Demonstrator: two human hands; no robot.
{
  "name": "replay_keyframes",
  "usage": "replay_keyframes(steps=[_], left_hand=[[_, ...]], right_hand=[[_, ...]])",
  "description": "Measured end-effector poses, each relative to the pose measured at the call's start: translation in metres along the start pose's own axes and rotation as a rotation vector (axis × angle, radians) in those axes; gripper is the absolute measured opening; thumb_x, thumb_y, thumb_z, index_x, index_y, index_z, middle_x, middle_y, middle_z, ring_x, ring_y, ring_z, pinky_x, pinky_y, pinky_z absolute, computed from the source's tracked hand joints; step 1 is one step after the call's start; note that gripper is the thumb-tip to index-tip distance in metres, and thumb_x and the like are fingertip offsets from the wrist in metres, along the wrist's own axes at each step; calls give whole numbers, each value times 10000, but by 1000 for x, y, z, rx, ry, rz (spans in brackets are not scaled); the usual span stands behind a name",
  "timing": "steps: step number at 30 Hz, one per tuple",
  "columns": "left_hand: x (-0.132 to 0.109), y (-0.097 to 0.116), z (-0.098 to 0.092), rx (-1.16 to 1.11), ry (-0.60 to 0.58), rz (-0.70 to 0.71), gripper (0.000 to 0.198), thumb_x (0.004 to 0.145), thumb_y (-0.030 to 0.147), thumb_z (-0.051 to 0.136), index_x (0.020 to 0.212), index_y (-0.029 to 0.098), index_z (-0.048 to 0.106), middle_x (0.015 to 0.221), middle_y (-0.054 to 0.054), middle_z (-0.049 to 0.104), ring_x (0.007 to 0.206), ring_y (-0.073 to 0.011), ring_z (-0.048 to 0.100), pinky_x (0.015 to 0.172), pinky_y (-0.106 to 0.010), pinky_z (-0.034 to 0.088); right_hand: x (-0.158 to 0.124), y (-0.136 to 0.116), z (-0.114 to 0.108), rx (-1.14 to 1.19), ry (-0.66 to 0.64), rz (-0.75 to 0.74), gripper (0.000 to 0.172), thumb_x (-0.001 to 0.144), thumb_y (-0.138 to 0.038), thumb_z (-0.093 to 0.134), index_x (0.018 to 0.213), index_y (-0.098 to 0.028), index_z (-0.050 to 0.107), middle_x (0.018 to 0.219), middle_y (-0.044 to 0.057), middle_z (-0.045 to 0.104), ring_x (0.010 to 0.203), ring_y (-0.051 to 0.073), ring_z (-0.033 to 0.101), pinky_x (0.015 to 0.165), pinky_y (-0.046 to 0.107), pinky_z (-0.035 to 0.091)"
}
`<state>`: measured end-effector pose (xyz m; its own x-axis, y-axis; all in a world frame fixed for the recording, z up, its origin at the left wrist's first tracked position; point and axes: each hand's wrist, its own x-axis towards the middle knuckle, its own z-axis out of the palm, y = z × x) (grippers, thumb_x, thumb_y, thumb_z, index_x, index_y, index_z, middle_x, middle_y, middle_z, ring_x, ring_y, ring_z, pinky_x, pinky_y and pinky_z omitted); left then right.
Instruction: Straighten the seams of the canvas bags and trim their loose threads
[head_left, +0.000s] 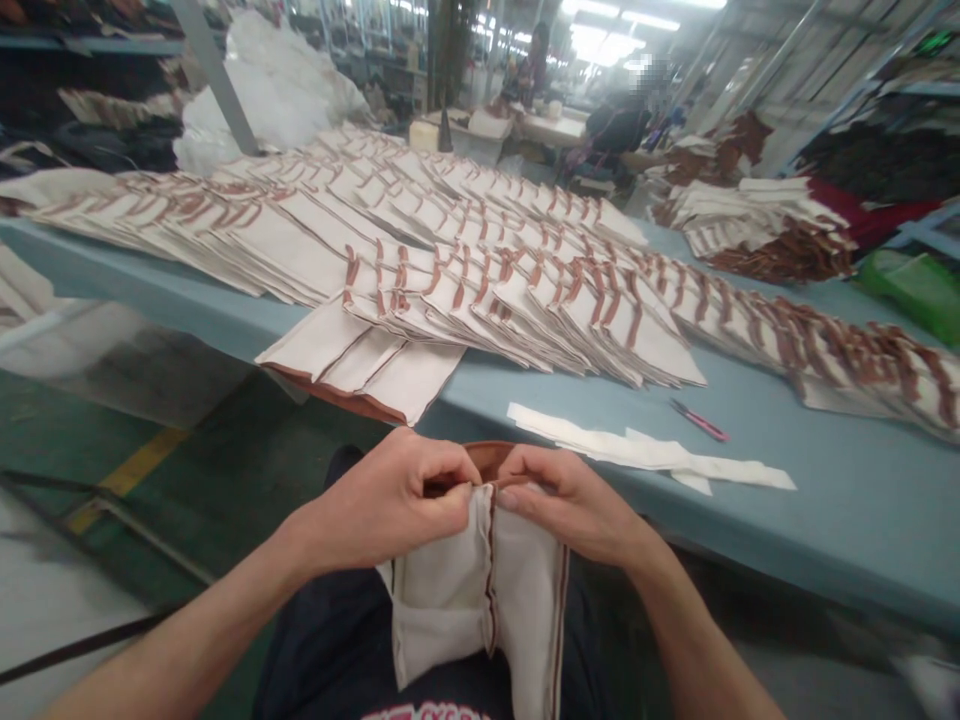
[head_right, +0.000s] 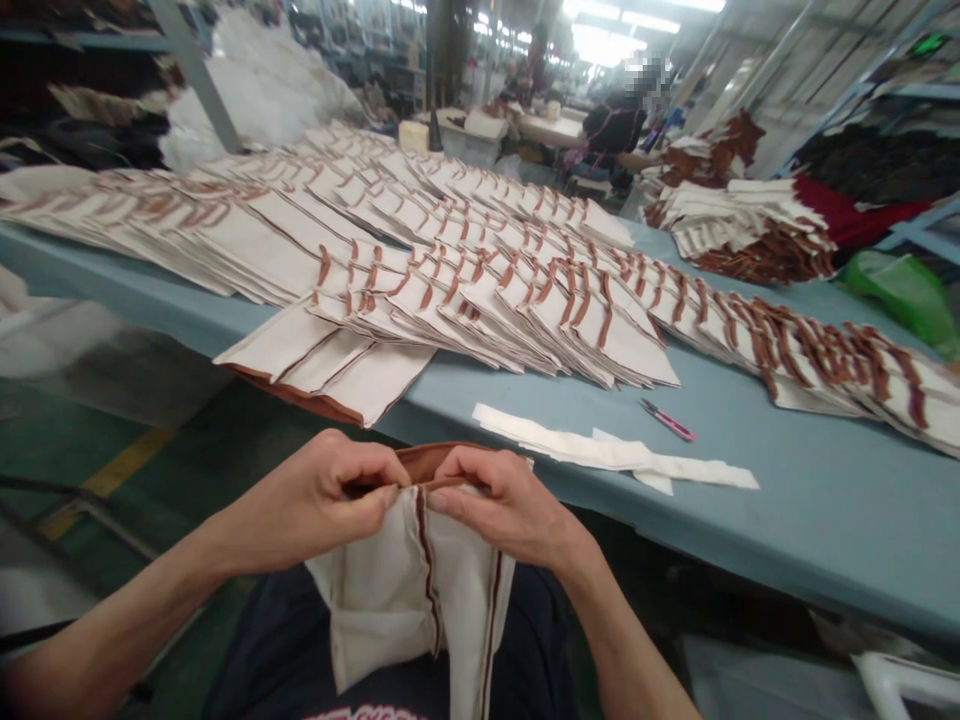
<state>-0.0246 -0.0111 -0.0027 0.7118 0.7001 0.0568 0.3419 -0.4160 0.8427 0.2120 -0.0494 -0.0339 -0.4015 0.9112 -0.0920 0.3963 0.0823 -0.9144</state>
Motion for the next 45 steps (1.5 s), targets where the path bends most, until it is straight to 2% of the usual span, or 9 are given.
replay_keyframes(steps=[3, 7, 10, 18, 23, 28, 38, 42, 45], left_hand=[[-3, 4, -4, -164, -68, -141, 235, 830, 167, 521, 741, 115, 732, 566, 61, 496, 512, -61, 386, 455, -165, 265], [-5, 8, -7, -182, -83, -132, 220, 827, 160, 531, 753, 118, 733, 574, 65, 499, 528, -61, 384, 468, -164, 259], [-5, 10, -7, -183, -88, -125, 224, 820, 154, 528, 758, 117, 740, 591, 57, 522, 539, -66, 400, 480, -171, 272], [-7, 15, -7, -191, -18, -126, 227, 802, 158, 527, 736, 111, 739, 577, 48, 557, 523, -66, 423, 470, -166, 284], [-9, 15, -8, -192, -11, -128, 228, 806, 175, 530, 740, 110, 739, 601, 33, 593, 544, -77, 456, 484, -170, 308], [-10, 13, -8, -222, -12, -132, 229, 781, 166, 511, 726, 106, 725, 576, 44, 539, 527, -72, 409, 470, -175, 287], [-15, 18, -3, -40, 42, -36, 194, 746, 105, 511, 628, 118, 665, 528, 63, 467, 497, -50, 387, 469, -164, 251], [-17, 16, -6, -84, -2, 0, 193, 816, 124, 539, 717, 124, 705, 588, 53, 553, 539, -65, 459, 510, -160, 320], [-17, 9, -8, -184, -43, -9, 177, 878, 230, 616, 765, 126, 706, 633, 46, 576, 572, -79, 475, 523, -162, 349]], right_hand=[[-3, -14, 2, -64, 21, -50, 226, 956, -400, 660, 898, -181, 663, 785, -17, 622, 697, 138, 509, 631, 259, 372], [-7, -37, 8, -223, 131, -230, 46, 910, -236, 639, 916, -196, 662, 871, 10, 691, 806, 169, 593, 754, 293, 419], [-6, -44, 14, -232, 181, -296, 69, 887, -180, 603, 826, -206, 617, 802, 0, 666, 761, 166, 575, 747, 301, 420], [1, -41, 28, -216, 315, -289, 76, 826, -169, 577, 764, -211, 569, 736, -6, 624, 690, 160, 529, 706, 302, 411], [5, -44, 28, -97, 246, -203, 130, 842, -246, 563, 723, -213, 522, 671, -27, 551, 634, 135, 444, 619, 272, 352], [9, -47, 28, -13, 153, -136, 163, 809, -241, 582, 693, -220, 469, 623, -63, 463, 580, 106, 380, 564, 255, 305], [4, -56, 28, -253, 129, -87, 143, 746, -173, 566, 685, -224, 447, 620, -62, 487, 608, 121, 425, 610, 261, 308], [-2, -59, 29, -345, 210, -135, 132, 756, -155, 601, 695, -218, 502, 641, -48, 551, 629, 133, 480, 650, 279, 330], [-5, -59, 30, -356, 248, -179, 144, 783, -147, 628, 696, -212, 533, 656, -43, 588, 633, 132, 500, 675, 288, 347]])
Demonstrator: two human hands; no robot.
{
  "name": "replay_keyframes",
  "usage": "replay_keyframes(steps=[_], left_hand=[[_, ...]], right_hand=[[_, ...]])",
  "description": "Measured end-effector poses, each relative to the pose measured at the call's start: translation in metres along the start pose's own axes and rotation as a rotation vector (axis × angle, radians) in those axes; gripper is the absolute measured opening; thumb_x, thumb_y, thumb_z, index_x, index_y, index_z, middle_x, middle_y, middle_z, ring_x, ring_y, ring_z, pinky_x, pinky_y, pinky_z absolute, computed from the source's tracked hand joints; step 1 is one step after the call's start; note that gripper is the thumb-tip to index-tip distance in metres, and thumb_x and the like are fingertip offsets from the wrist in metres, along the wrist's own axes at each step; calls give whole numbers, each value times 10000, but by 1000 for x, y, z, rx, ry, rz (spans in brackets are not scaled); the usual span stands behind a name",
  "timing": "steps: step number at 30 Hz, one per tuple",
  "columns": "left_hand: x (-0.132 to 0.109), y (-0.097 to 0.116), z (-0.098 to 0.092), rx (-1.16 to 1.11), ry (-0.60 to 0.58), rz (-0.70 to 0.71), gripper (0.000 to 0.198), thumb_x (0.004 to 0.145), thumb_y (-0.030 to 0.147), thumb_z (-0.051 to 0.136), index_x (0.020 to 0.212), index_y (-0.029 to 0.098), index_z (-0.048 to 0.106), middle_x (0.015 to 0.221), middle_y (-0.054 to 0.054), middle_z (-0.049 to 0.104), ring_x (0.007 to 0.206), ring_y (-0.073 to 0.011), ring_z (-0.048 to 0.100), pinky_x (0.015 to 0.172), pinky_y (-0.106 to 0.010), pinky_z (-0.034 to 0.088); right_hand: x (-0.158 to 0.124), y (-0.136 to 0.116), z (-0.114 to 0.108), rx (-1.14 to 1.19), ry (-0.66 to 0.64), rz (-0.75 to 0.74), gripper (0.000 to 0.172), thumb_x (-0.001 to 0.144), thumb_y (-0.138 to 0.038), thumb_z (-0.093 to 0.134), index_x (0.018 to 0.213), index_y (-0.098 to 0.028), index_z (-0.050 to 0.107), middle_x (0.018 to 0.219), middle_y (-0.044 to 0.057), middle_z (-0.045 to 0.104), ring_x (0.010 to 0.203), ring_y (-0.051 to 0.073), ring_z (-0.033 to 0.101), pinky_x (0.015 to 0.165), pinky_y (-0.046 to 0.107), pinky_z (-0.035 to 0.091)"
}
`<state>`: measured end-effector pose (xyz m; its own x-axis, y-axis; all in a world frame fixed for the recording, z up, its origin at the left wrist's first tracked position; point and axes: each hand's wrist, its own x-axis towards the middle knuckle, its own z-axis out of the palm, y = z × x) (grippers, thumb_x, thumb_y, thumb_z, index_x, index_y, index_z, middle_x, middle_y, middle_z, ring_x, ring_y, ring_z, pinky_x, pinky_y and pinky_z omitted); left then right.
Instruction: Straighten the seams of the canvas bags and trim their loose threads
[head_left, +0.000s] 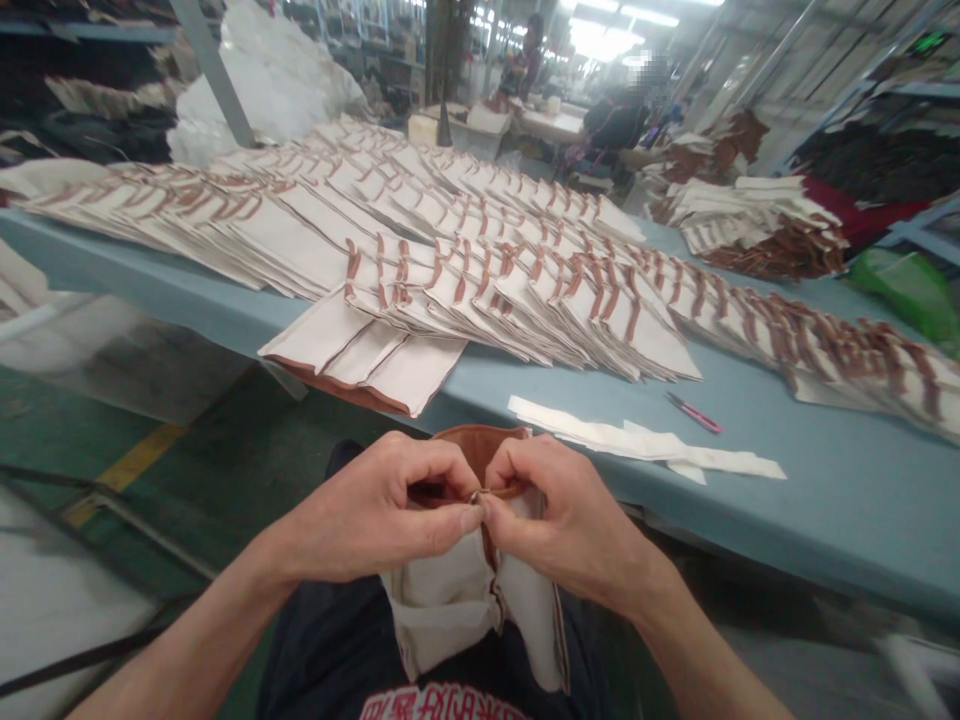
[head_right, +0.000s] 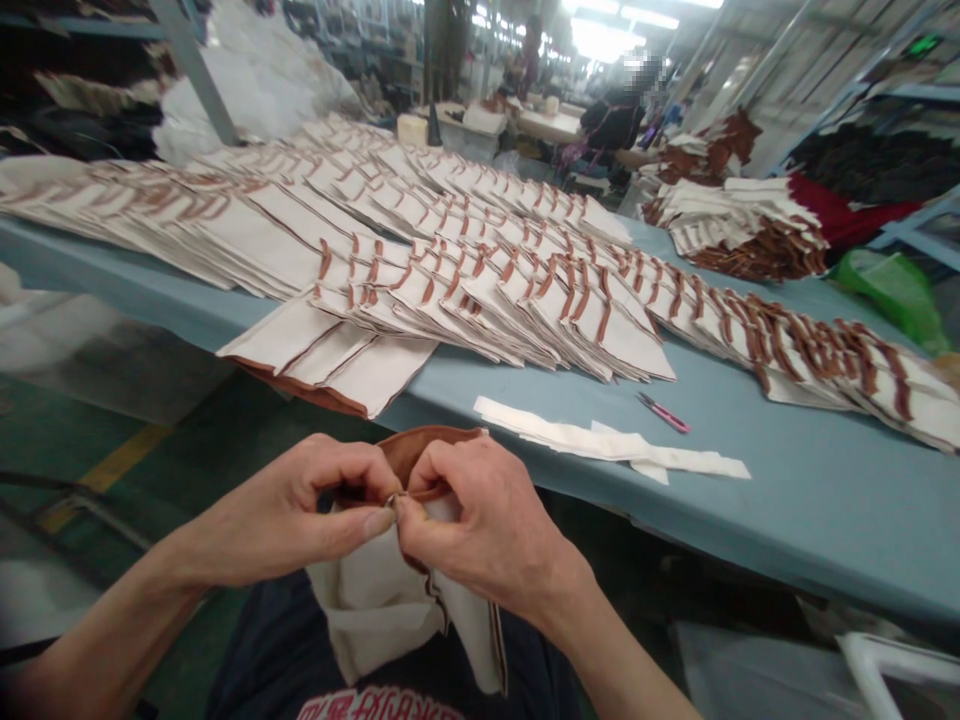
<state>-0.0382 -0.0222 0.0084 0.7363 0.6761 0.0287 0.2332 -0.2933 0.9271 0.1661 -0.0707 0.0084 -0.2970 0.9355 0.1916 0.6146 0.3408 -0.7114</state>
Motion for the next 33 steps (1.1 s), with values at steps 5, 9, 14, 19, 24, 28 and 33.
replay_keyframes(steps=[5, 9, 14, 19, 24, 28, 33], left_hand=[[1, -11, -2, -130, -84, 5, 236, 908, 308, 658, 767, 121, 692, 666, 25, 607, 607, -92, 490, 553, -173, 375], [0, -10, -2, -64, -81, 11, 190, 894, 234, 616, 761, 121, 689, 629, 27, 616, 558, -84, 470, 519, -175, 343], [-2, -2, 2, 90, 1, 17, 138, 809, 107, 567, 740, 137, 682, 608, 61, 576, 539, -65, 444, 506, -167, 311], [-3, 3, 8, 249, 31, 36, 148, 794, 90, 560, 704, 163, 653, 583, 75, 527, 539, -70, 426, 515, -199, 279], [-2, 0, 10, 240, 24, 58, 191, 888, 95, 548, 767, 176, 670, 673, 64, 615, 618, -83, 512, 580, -209, 328], [-2, -2, 7, 149, -21, 52, 189, 953, 136, 557, 862, 188, 714, 764, 58, 674, 692, -88, 570, 646, -195, 383], [-3, -1, 5, 157, -9, 41, 200, 973, 157, 578, 851, 188, 733, 768, 55, 699, 711, -86, 592, 658, -184, 396]], right_hand=[[-4, 2, -7, 55, -106, -23, 146, 885, -174, 667, 760, -202, 598, 732, -32, 653, 671, 128, 537, 692, 277, 378], [-7, 3, -14, 72, -196, -25, 90, 912, -173, 679, 847, -207, 627, 793, -23, 683, 722, 138, 569, 698, 268, 406], [-10, -1, -14, -4, -162, -52, 111, 911, -120, 633, 854, -213, 613, 802, -18, 689, 724, 143, 585, 711, 279, 417], [-14, -8, -13, -157, -95, -90, 151, 886, -67, 629, 842, -211, 609, 786, 0, 694, 745, 175, 610, 693, 302, 415], [-16, -8, -14, -262, -22, -153, 131, 917, -75, 635, 882, -202, 628, 826, 24, 735, 775, 196, 655, 710, 319, 449], [-15, -4, -13, -334, 13, -275, 118, 967, -112, 611, 894, -193, 657, 805, 42, 756, 751, 203, 687, 713, 328, 481], [-15, -1, -8, -376, 70, -350, 239, 1030, -136, 552, 842, -197, 685, 858, 58, 811, 776, 194, 739, 753, 319, 543]])
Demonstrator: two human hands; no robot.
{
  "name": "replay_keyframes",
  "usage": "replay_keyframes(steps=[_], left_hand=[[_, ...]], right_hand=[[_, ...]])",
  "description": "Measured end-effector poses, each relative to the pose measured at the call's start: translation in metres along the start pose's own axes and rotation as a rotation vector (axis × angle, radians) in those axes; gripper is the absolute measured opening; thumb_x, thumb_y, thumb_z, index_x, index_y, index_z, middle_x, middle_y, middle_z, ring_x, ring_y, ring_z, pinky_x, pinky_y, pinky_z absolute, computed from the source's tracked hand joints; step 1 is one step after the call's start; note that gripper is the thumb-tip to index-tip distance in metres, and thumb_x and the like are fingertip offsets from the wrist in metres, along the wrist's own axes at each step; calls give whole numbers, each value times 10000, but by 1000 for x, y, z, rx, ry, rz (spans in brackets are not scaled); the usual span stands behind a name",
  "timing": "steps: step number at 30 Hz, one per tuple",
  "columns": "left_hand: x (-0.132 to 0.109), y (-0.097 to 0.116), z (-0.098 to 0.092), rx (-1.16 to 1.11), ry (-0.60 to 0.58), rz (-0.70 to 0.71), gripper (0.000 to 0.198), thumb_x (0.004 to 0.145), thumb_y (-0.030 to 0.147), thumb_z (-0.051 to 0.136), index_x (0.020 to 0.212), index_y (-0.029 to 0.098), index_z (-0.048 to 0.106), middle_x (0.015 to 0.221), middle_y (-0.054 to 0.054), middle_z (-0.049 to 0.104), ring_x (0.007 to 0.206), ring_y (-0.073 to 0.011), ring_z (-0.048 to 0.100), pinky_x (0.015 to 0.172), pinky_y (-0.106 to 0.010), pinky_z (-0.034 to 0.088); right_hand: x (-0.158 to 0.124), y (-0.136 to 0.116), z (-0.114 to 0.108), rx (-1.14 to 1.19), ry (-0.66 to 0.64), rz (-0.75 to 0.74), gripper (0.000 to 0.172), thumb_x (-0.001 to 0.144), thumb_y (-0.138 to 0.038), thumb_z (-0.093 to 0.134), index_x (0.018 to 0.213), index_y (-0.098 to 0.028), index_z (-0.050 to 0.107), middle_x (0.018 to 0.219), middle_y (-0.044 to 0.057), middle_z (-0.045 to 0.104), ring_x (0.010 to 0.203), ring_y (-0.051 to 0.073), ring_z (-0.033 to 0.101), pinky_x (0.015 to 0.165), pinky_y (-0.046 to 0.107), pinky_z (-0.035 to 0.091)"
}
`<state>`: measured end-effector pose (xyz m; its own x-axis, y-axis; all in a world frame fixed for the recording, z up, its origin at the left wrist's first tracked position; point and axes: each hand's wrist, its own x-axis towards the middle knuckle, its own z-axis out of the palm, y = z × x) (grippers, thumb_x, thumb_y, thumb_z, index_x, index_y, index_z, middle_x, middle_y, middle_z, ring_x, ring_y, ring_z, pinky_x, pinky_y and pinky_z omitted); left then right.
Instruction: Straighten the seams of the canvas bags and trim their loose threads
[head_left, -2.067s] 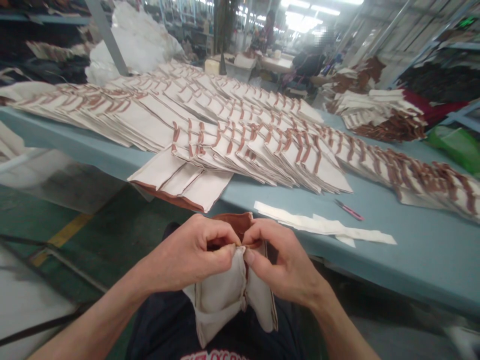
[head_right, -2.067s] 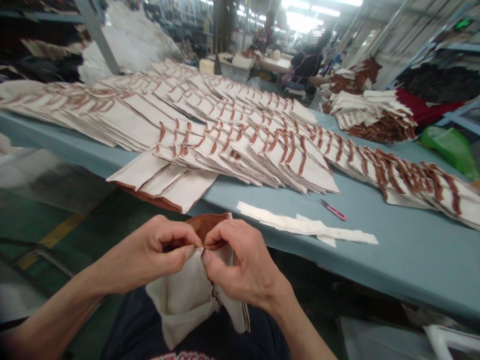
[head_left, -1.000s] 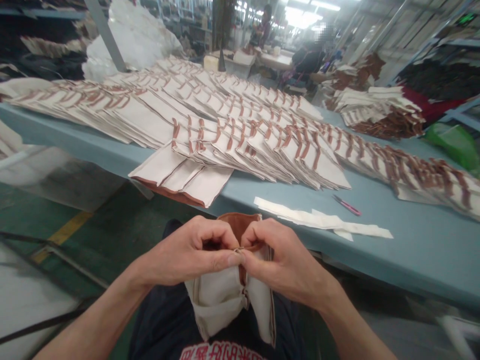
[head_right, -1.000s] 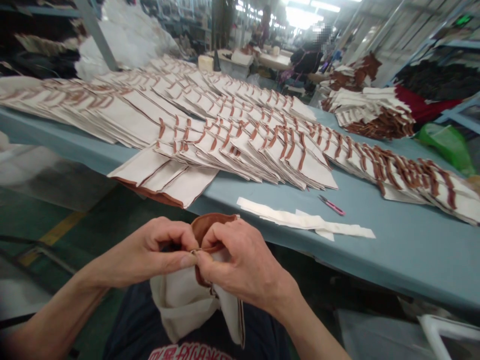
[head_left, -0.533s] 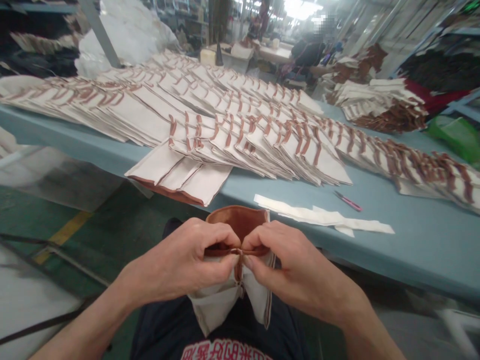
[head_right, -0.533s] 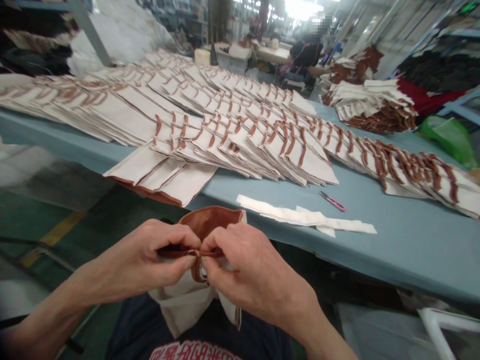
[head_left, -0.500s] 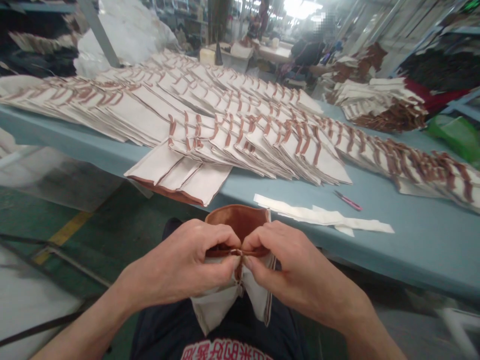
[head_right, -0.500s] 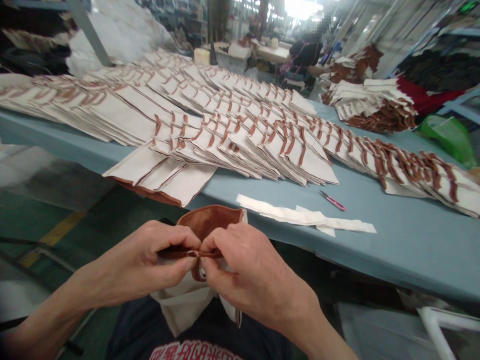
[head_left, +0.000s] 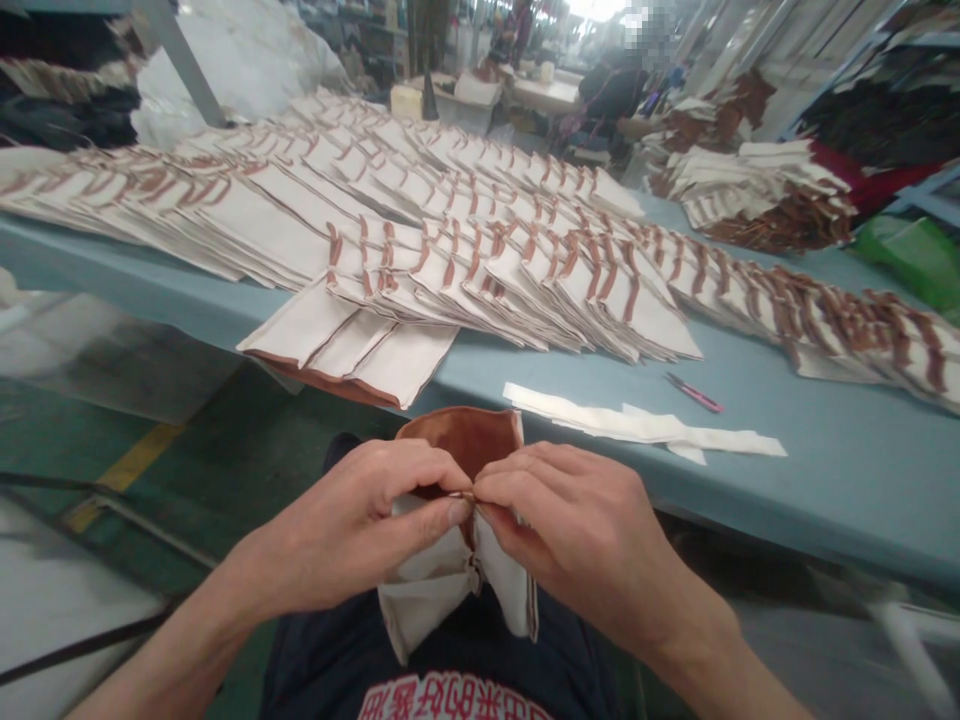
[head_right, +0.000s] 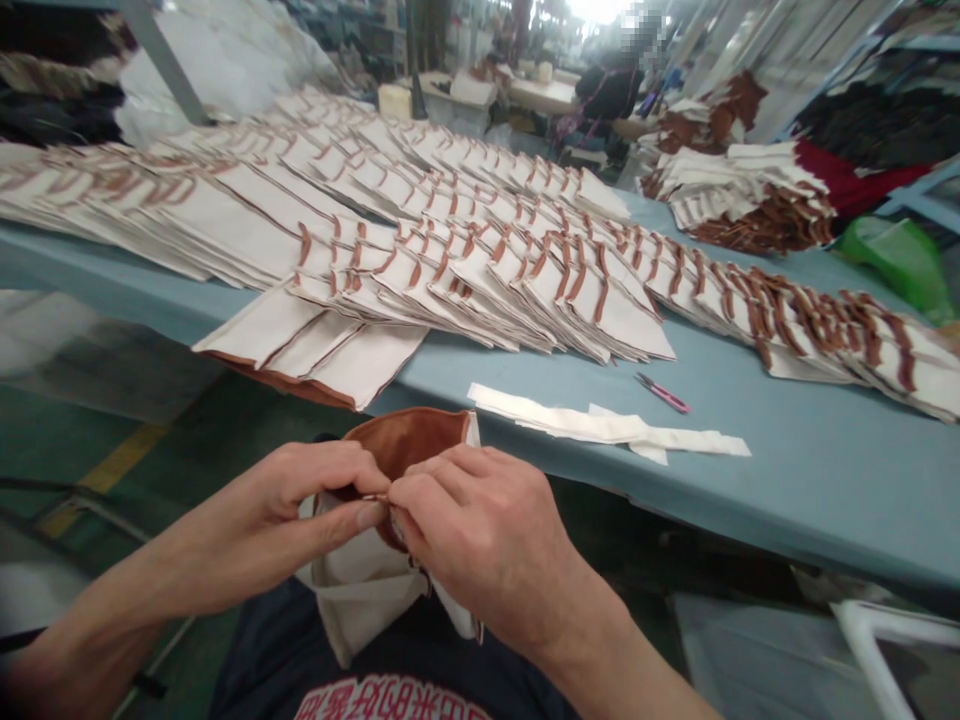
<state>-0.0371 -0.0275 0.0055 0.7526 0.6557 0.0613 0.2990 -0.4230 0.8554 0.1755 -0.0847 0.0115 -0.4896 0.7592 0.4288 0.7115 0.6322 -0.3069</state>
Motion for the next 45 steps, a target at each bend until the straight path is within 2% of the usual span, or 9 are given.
replay_keyframes(steps=[7, 13, 20, 27, 31, 35, 37, 41, 45], left_hand=[[0, -4, 3, -51, -10, -58, 181, 927, 123, 606, 838, 183, 752, 761, 52, 717, 705, -88, 606, 660, -171, 421], [0, -3, 5, -68, -20, -159, 210, 925, 196, 584, 798, 169, 749, 716, 30, 695, 640, -104, 576, 576, -201, 385], [6, -1, 19, -186, 9, -310, 183, 821, 217, 539, 653, 163, 588, 604, 50, 528, 567, -93, 437, 505, -199, 299], [4, -9, 40, -330, -11, -407, 168, 781, 293, 517, 656, 186, 485, 612, 60, 415, 579, -91, 349, 495, -203, 255], [3, -5, 39, -163, 78, -354, 174, 767, 267, 499, 614, 194, 460, 572, 57, 413, 564, -98, 363, 498, -215, 256], [0, -3, 34, -46, 136, -199, 203, 818, 225, 478, 621, 183, 507, 549, 50, 513, 517, -91, 442, 511, -215, 304], [-2, -3, 29, 21, 171, -109, 219, 850, 197, 491, 640, 172, 548, 571, 49, 554, 520, -82, 473, 523, -207, 319], [-3, 2, 15, 122, 165, -13, 234, 925, 166, 535, 715, 167, 638, 625, 59, 611, 543, -67, 508, 533, -189, 334], [-1, 4, 0, 102, 100, -63, 202, 964, 211, 595, 789, 182, 691, 663, 58, 643, 586, -80, 548, 540, -189, 360]], right_hand=[[-3, 0, 2, 115, 45, 3, 192, 1007, -104, 606, 851, -158, 704, 823, 40, 803, 780, 191, 769, 790, 298, 579], [-4, -4, 8, -89, 34, -10, 321, 1026, -98, 510, 752, -167, 662, 726, 23, 748, 613, 188, 710, 567, 330, 440], [-5, 0, 21, -140, 62, -47, 328, 996, -52, 435, 759, -175, 626, 700, -2, 712, 572, 137, 667, 541, 310, 371], [-10, 16, 34, -191, 93, -183, 388, 1031, -85, 420, 696, -192, 584, 582, -19, 601, 491, 132, 547, 516, 296, 346], [-11, 18, 32, -83, 122, -76, 242, 932, -85, 510, 739, -192, 609, 584, -27, 640, 496, 123, 568, 548, 284, 345], [-6, 15, 20, 251, -50, 170, 112, 879, -122, 566, 901, -193, 649, 755, -6, 745, 625, 134, 661, 608, 247, 416], [-1, 12, 13, 370, -128, 266, 157, 857, -149, 606, 996, -192, 664, 838, 5, 771, 695, 147, 686, 650, 248, 441], [10, 10, 4, 280, -158, 239, 101, 794, -154, 642, 882, -184, 680, 804, 18, 743, 715, 176, 643, 653, 280, 385], [19, 9, 0, 193, -151, 248, 47, 763, -140, 642, 745, -183, 643, 668, -4, 657, 616, 154, 545, 611, 289, 297]])
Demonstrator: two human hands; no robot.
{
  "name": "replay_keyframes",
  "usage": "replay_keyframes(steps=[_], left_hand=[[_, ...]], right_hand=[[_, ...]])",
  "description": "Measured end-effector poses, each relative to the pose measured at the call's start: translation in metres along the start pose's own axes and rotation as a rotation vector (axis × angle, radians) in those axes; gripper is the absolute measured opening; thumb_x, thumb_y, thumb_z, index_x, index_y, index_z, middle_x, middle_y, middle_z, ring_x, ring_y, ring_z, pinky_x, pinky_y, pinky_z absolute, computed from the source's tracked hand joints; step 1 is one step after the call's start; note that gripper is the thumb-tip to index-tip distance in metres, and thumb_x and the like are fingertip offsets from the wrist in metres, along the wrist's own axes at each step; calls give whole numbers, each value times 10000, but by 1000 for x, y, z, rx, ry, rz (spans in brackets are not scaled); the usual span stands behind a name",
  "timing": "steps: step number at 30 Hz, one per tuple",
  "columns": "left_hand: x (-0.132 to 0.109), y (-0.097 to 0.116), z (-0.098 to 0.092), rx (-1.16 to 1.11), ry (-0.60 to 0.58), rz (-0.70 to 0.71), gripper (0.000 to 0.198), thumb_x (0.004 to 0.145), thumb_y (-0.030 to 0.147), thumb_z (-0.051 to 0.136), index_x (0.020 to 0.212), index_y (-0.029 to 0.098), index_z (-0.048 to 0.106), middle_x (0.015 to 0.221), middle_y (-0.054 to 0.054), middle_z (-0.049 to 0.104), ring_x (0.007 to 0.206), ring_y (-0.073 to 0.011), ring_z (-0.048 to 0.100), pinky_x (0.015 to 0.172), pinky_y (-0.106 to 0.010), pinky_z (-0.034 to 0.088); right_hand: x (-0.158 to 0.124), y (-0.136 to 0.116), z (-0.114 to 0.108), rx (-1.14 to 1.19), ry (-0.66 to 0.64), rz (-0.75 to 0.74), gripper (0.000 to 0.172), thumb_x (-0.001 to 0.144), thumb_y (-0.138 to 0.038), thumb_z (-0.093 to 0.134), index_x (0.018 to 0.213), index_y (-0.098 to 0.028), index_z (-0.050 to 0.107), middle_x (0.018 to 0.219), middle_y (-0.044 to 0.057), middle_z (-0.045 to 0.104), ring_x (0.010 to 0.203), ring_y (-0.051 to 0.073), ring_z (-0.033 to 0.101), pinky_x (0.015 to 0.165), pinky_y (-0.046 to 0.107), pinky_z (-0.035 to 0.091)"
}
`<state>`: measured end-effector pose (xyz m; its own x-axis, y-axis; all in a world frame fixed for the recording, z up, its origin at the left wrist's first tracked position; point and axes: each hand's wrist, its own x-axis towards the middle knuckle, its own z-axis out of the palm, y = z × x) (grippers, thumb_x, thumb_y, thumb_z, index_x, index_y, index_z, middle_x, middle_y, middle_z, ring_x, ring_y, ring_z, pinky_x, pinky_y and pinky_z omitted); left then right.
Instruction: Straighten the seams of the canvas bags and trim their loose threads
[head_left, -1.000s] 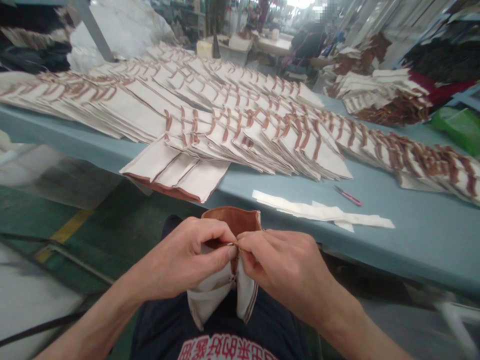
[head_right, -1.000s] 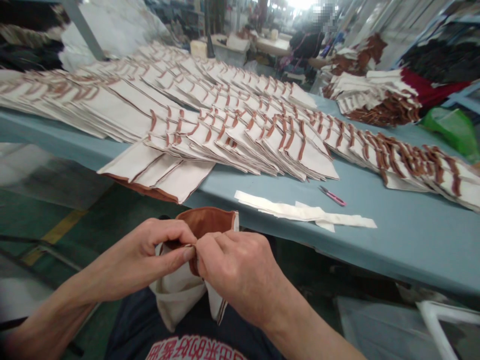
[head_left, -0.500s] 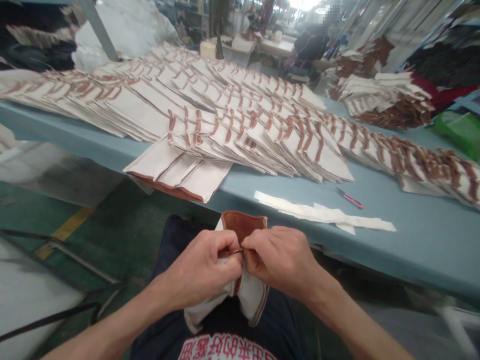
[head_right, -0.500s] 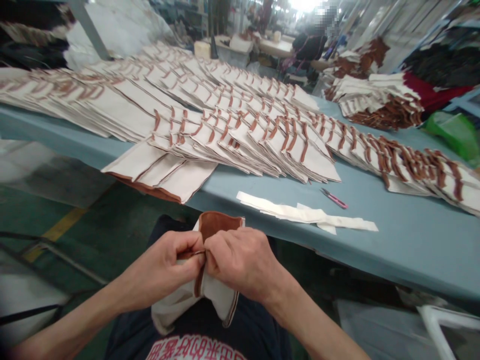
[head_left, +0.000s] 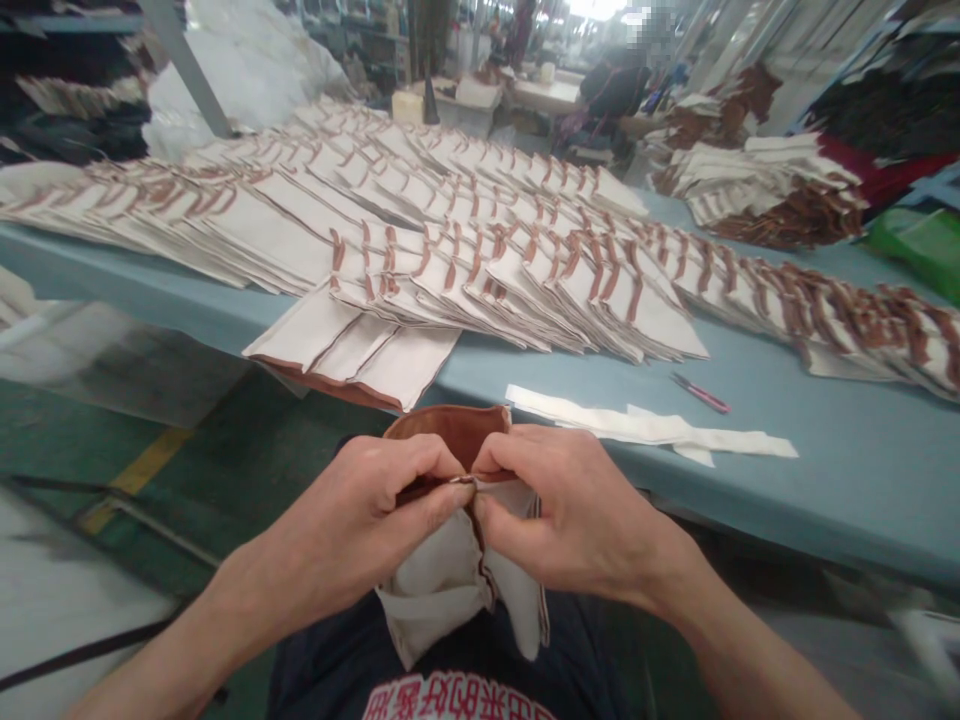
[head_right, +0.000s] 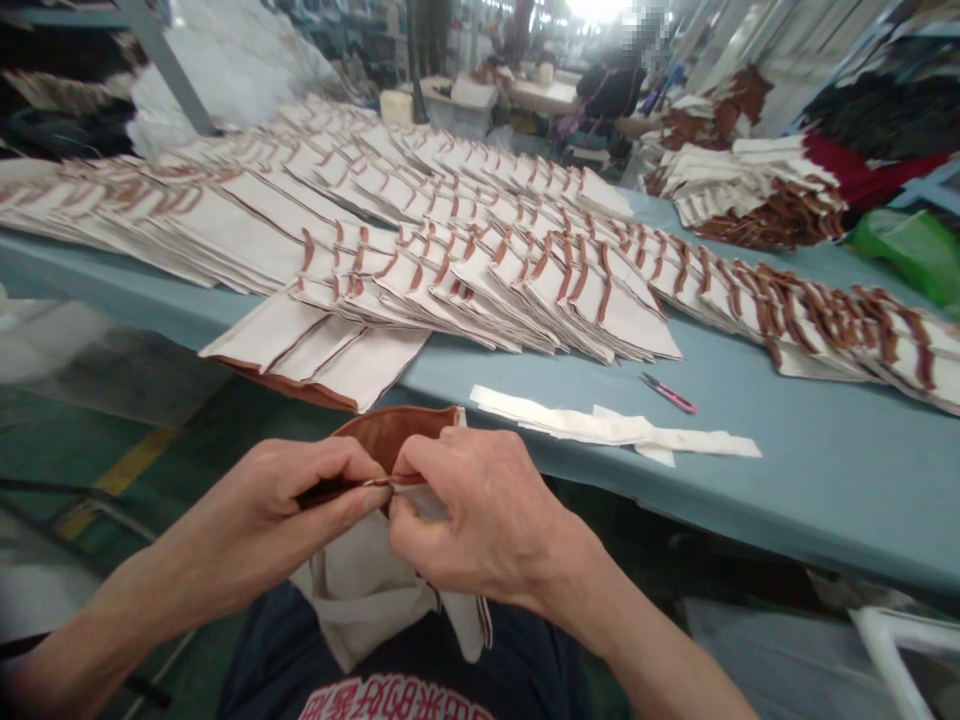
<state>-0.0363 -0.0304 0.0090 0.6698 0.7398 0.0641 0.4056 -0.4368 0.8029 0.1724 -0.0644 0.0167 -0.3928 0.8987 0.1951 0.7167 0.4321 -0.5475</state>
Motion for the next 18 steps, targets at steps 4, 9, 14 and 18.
replay_keyframes(steps=[4, 9, 14, 18], left_hand=[[5, -4, -7, -61, -37, -30, 158, 989, 300, 636, 883, 197, 691, 700, 60, 637, 600, -93, 536, 529, -195, 377], [11, -4, -11, 18, -71, 91, 117, 978, 174, 611, 936, 208, 714, 739, 60, 680, 634, -84, 584, 589, -197, 395], [9, -2, -11, 249, -26, 232, 173, 902, 62, 560, 880, 179, 685, 713, 50, 650, 619, -93, 582, 581, -222, 380], [1, -7, -9, 365, 24, 351, 181, 976, 113, 514, 911, 185, 667, 785, 11, 694, 673, -120, 641, 613, -221, 445]], right_hand=[[4, 0, -4, 34, -11, 30, 95, 756, -139, 635, 684, -184, 591, 638, -21, 617, 601, 135, 516, 604, 281, 276], [5, 2, -7, 85, -39, 78, 108, 741, -121, 611, 668, -192, 576, 615, -47, 584, 568, 116, 484, 583, 271, 264], [5, 1, -1, 37, -20, 63, 105, 718, -116, 597, 656, -194, 560, 587, -56, 542, 546, 109, 436, 573, 279, 242], [8, -2, 3, 99, -4, 77, 84, 724, -127, 581, 672, -192, 568, 576, -62, 538, 538, 101, 445, 571, 271, 243]])
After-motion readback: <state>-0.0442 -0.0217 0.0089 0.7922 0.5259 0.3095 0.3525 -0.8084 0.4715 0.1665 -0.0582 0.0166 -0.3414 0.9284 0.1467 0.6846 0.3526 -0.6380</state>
